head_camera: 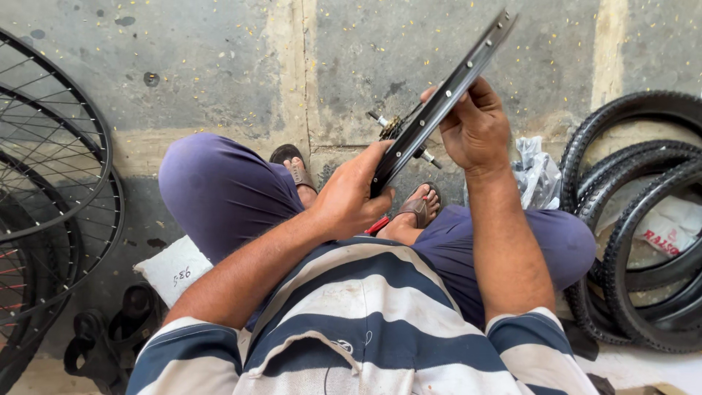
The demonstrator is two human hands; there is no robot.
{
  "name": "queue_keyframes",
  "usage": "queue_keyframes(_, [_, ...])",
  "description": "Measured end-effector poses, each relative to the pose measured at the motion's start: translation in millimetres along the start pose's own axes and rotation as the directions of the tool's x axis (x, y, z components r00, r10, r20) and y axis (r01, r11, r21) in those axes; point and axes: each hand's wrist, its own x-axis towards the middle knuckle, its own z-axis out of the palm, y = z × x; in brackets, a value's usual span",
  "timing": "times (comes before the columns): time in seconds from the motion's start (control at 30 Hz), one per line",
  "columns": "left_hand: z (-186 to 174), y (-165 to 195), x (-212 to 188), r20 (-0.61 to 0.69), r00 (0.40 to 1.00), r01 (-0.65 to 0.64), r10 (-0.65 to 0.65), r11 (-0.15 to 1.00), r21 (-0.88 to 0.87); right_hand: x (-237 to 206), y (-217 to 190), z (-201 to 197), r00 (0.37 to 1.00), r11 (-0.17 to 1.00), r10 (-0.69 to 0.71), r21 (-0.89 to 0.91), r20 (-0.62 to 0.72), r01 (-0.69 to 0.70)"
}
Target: The person sits on the floor holding a bicycle rim and hub assembly, threading spokes through the hub flanges and into the rim eyelets one at a time, rotating the wheel as they work around it. They continue lacing spokes around the rim for the duration of the clip.
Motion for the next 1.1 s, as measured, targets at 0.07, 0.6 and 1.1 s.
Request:
queue_keyframes(0.07, [-0.5,5.0,2.5,0.0,1.0,-0.002,0.002,1.0,0.01,0.3,1.4,-0.6,0.999,0.999,0.04,-0.034,-0.014,-0.041])
queue_keyframes(0.6, [-3.7,-5.1,-1.3,-0.041,0.99,-0.132,0.134,0.99,0.054,-64.5,39.8,40.4,0.986,0.936,0.013,-0.345,-0.167,-0.071])
queue_keyframes(1.1, [2.5,-18.1,-5.0,-0.082,0.987,-0.141,0.137,0.989,-0.045,-58.9,27.6,68.4,0.972,0.732,-0.17,-0.639,0.161,0.234])
